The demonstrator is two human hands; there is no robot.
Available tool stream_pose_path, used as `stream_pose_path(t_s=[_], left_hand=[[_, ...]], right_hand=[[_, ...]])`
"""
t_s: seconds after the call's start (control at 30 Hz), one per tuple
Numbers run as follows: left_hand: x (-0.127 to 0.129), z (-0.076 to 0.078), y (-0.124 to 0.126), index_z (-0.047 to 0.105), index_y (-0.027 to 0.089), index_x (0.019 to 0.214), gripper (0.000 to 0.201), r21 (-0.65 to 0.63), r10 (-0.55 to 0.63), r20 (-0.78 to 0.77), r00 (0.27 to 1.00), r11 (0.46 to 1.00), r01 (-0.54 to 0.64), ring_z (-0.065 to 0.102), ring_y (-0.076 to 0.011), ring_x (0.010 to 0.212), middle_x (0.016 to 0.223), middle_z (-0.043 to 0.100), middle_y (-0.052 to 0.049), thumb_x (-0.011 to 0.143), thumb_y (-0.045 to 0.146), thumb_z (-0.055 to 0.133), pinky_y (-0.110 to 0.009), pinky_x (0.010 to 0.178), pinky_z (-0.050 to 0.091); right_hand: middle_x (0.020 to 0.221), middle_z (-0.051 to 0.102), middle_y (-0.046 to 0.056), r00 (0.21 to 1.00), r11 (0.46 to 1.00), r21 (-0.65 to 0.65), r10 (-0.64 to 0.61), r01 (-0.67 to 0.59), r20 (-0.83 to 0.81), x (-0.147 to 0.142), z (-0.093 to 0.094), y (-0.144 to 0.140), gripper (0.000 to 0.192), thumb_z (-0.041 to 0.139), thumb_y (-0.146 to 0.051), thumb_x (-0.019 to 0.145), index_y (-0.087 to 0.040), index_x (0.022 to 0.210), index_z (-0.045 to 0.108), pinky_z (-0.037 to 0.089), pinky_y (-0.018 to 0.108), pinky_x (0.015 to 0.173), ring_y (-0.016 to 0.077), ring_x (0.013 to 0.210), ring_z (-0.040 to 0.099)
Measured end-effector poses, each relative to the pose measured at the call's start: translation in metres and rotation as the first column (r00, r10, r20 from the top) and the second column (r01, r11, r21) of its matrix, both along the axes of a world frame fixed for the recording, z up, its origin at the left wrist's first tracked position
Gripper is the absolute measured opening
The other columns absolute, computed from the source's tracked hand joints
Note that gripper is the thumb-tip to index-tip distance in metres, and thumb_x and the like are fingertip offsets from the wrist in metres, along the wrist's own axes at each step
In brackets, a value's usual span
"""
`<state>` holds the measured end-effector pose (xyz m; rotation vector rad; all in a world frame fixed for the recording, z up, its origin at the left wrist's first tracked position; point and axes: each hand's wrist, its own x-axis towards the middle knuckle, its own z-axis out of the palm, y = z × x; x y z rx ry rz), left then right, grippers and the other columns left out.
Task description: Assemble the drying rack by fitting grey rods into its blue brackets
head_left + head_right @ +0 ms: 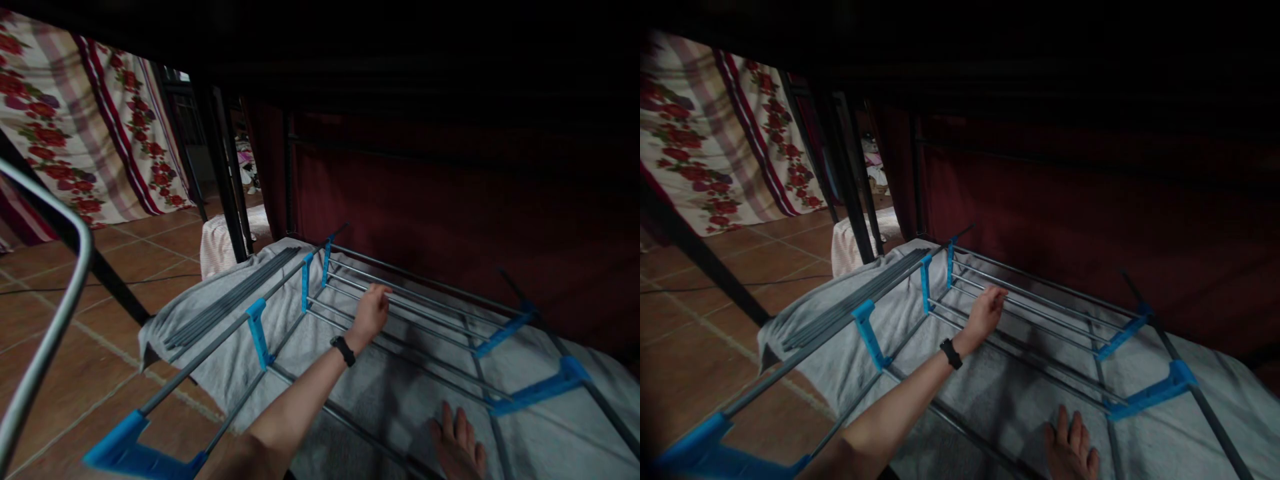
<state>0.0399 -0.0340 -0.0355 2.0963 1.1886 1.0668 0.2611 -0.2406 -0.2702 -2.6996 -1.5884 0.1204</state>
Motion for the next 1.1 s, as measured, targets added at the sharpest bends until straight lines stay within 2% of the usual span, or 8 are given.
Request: stream_pose_path(t_s=[0.13, 0.23, 0.33, 0.5, 0.77, 0.9, 1.0, 1.1], left_hand=[[0.009, 0.001, 0.007, 0.067, 0.018, 0.120, 0.028, -0.144, -0.276, -0.235, 0.932, 0.958, 0.248, 0.068, -0.0209, 0.095, 0.103, 0.073, -0.007, 0.096, 0.020, 0.053, -0.033, 0.090, 0.053], [0.018, 0.000, 0.011, 0.074, 0.021, 0.110, 0.026, -0.241, -0.472, -0.335, 0.815, 0.879, 0.410, 0.069, -0.0203, 0.089, 0.095, 0.075, -0.003, 0.085, 0.028, 0.074, -0.029, 0.083, 0.053], [0.024, 0.002, 0.017, 0.076, 0.022, 0.101, 0.026, -0.314, -0.584, -0.407, 0.702, 0.811, 0.493, 0.070, -0.0202, 0.089, 0.095, 0.077, -0.002, 0.079, 0.035, 0.081, -0.028, 0.083, 0.052], [0.025, 0.009, 0.024, 0.075, 0.022, 0.109, 0.028, -0.311, -0.581, -0.495, 0.646, 0.813, 0.492, 0.070, -0.0219, 0.096, 0.104, 0.077, -0.004, 0.084, 0.035, 0.073, -0.030, 0.087, 0.051], [0.011, 0.016, 0.005, 0.071, 0.017, 0.092, 0.010, -0.170, -0.466, -0.528, 0.710, 0.877, 0.449, 0.065, -0.0166, 0.079, 0.085, 0.073, -0.002, 0.088, 0.024, 0.065, -0.025, 0.071, 0.046], [0.009, 0.056, 0.019, 0.069, 0.017, 0.092, 0.011, -0.047, -0.358, -0.531, 0.768, 0.917, 0.395, 0.061, -0.0151, 0.076, 0.084, 0.071, -0.002, 0.092, 0.023, 0.060, -0.025, 0.070, 0.045], [-0.002, 0.106, 0.043, 0.069, 0.018, 0.103, 0.019, 0.047, -0.250, -0.546, 0.799, 0.944, 0.328, 0.063, -0.0150, 0.079, 0.091, 0.073, -0.001, 0.097, 0.030, 0.056, -0.024, 0.071, 0.045], [-0.035, 0.156, 0.073, 0.070, 0.019, 0.109, 0.021, 0.145, -0.099, -0.596, 0.797, 0.963, 0.228, 0.066, -0.0167, 0.091, 0.102, 0.074, -0.004, 0.101, 0.030, 0.053, -0.024, 0.078, 0.046]], right_hand=[[0.169, 0.026, 0.015, 0.998, 0.996, -0.058, -0.059, 0.061, 0.023, -0.005, 0.005, 0.004, 0.066, 0.028, -0.037, 0.099, -0.019, 0.161, 0.037, 0.028, 0.059, 0.121, 0.0323, 0.152, 0.031], [0.171, 0.019, 0.015, 0.996, 0.991, -0.106, -0.075, 0.080, 0.052, -0.007, 0.005, 0.006, 0.067, 0.021, -0.039, 0.103, -0.016, 0.165, 0.027, 0.026, 0.056, 0.123, 0.0306, 0.154, 0.027], [0.172, 0.015, 0.014, 0.996, 0.988, -0.135, -0.070, 0.078, 0.063, -0.009, 0.007, 0.007, 0.066, 0.020, -0.036, 0.103, -0.017, 0.165, 0.025, 0.024, 0.055, 0.123, 0.0302, 0.155, 0.025], [0.172, 0.015, 0.013, 0.995, 0.988, -0.122, -0.098, 0.098, 0.004, -0.016, 0.018, 0.010, 0.065, 0.021, -0.034, 0.103, -0.018, 0.165, 0.026, 0.020, 0.055, 0.125, 0.0305, 0.155, 0.023], [0.173, 0.010, 0.011, 0.988, 0.984, -0.125, -0.139, 0.130, -0.068, -0.023, 0.031, 0.012, 0.066, 0.019, -0.039, 0.104, -0.018, 0.166, 0.021, 0.013, 0.053, 0.127, 0.0292, 0.157, 0.015], [0.173, 0.007, 0.011, 0.989, 0.981, -0.151, -0.135, 0.125, -0.057, -0.021, 0.028, 0.011, 0.067, 0.017, -0.039, 0.103, -0.017, 0.167, 0.017, 0.013, 0.054, 0.127, 0.0293, 0.158, 0.013], [0.173, 0.009, 0.011, 0.991, 0.983, -0.135, -0.127, 0.122, -0.029, -0.020, 0.024, 0.010, 0.067, 0.017, -0.038, 0.103, -0.017, 0.166, 0.021, 0.014, 0.054, 0.126, 0.0292, 0.157, 0.014], [0.172, 0.014, 0.013, 0.993, 0.987, -0.111, -0.118, 0.116, -0.009, -0.019, 0.018, 0.009, 0.066, 0.019, -0.036, 0.102, -0.017, 0.165, 0.028, 0.017, 0.055, 0.126, 0.0304, 0.157, 0.019]])
